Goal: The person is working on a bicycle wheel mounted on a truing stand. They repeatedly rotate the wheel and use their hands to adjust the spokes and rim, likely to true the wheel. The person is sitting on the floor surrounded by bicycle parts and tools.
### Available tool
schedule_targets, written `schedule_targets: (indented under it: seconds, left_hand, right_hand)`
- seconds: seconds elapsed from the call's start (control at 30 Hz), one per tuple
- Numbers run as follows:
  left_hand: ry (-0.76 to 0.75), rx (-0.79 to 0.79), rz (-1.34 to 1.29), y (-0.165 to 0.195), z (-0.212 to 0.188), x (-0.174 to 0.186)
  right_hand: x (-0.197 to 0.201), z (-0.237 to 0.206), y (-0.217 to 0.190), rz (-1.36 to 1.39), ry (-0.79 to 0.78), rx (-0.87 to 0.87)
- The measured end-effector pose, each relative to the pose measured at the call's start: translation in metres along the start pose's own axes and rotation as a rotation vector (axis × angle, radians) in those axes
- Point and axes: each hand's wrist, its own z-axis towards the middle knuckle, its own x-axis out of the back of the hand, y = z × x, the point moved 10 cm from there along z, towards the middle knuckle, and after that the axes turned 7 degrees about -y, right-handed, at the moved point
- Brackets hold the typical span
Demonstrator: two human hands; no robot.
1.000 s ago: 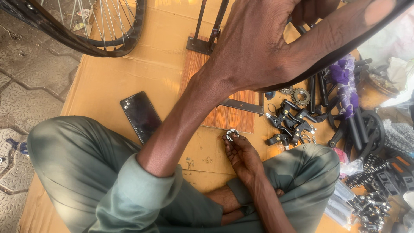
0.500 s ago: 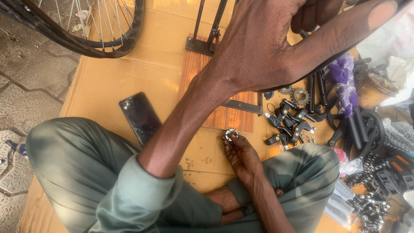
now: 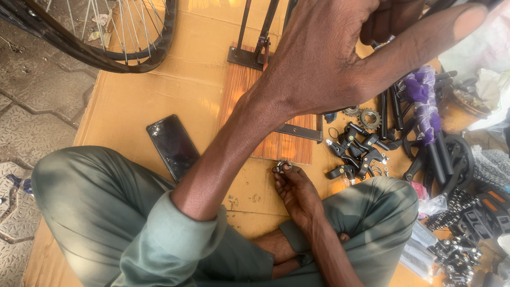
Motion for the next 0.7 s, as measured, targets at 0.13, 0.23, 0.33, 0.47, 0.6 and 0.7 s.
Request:
schedule_targets:
  seconds: [0.13,0.23,0.33,0.47,0.6,0.7]
  left_hand:
    - [-0.003,-0.008,0.013,-0.004,0.001,-0.004]
    - [-0.014,0.002,0.004,-0.006,0.000,-0.005]
    - [-0.020,-0.021,0.036,-0.002,0.000,-0.004]
    - [-0.028,-0.082,0.039,0.008,0.001,0.000]
    - [-0.093,-0.013,0.003,0.009,-0.001,-0.001]
    - [-0.087,0.014,-0.039,0.012,-0.003,0.004]
  right_hand:
    - [-0.007,-0.007,-0.004,-0.127,0.018,0.037]
    - [-0.017,-0.013,-0.015,-0.254,0.000,0.130]
    - [-0.027,-0.023,-0.031,-0.568,0.019,0.243]
    - [-0.057,-0.052,-0.063,-0.722,-0.012,0.588]
    - [-0.083,-0.097,-0.094,-0.879,0.040,0.887]
    - [-0.100,-0.127,-0.113,-1.111,0.118,1.056]
